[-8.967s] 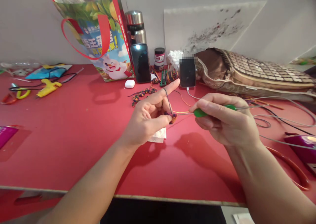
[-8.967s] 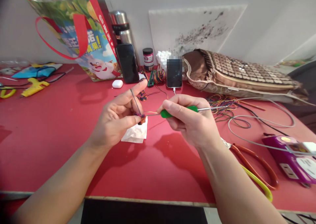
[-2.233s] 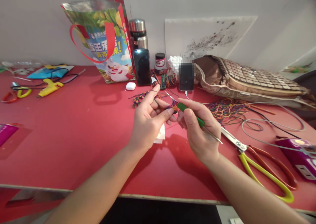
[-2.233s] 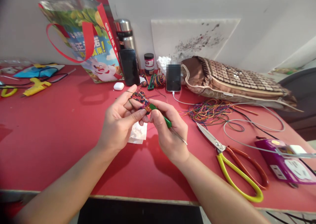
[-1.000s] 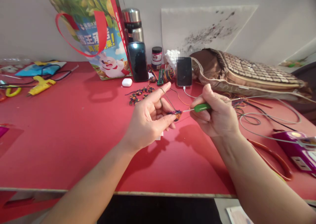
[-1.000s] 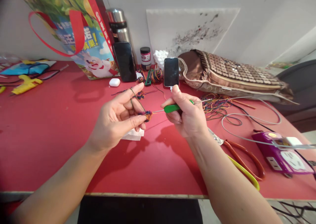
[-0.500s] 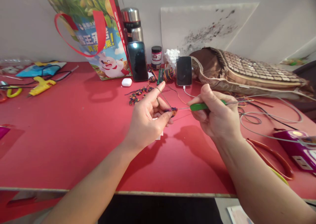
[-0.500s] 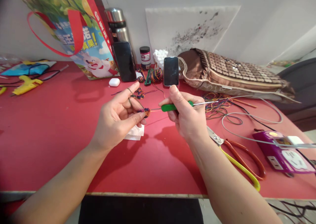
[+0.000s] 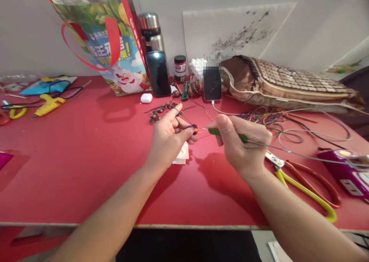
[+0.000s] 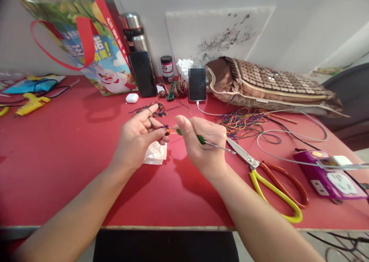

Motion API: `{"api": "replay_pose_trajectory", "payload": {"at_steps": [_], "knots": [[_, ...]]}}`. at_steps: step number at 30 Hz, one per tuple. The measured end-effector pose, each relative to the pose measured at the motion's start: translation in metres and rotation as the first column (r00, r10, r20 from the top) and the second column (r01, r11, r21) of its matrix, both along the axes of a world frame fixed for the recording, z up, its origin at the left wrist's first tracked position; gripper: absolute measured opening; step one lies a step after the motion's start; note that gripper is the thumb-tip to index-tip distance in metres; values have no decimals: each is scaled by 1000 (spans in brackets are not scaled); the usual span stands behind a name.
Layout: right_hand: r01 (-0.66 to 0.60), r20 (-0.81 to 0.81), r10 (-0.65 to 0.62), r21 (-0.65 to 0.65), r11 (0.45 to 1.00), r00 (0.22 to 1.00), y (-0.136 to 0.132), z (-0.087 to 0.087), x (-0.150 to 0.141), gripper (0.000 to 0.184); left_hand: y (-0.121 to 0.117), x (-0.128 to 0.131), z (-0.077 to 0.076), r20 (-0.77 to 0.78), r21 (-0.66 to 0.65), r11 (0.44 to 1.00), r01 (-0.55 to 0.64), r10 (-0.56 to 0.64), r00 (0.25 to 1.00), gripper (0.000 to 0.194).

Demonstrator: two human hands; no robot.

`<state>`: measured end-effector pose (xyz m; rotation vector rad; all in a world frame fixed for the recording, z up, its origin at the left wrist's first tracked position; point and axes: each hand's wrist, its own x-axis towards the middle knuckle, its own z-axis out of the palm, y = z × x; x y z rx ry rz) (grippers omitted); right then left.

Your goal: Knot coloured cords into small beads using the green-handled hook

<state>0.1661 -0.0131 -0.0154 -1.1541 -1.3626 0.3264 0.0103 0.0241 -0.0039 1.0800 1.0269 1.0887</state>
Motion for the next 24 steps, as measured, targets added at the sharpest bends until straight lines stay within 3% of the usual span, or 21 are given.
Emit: {"api": "replay_pose_trajectory", "payload": {"at_steps": [5,12,17,21,24], "knots": [[33,41,-33,6,999,999,0,-3,-1,58,-1,1,-2,14,-3,1000,-4,5,1000,91],[-10,-168,4,-34,999,986,6,-1,1,53,-1,0,0,41,22,999,25,-25,999,97],[-5,-108,3,-14,1000,994,3,-3,1,52,0,-3,-2,130,-1,999,37,-37,991,100],[-74,7,74,108,991,997,4,-12,3,43,4,-6,1,294,-184,979,88,-31,955,82],[-201,253,123,310,929,960,8,-20,6,25,7,-7,4,375,-371,920,126,25,927,59]]}}
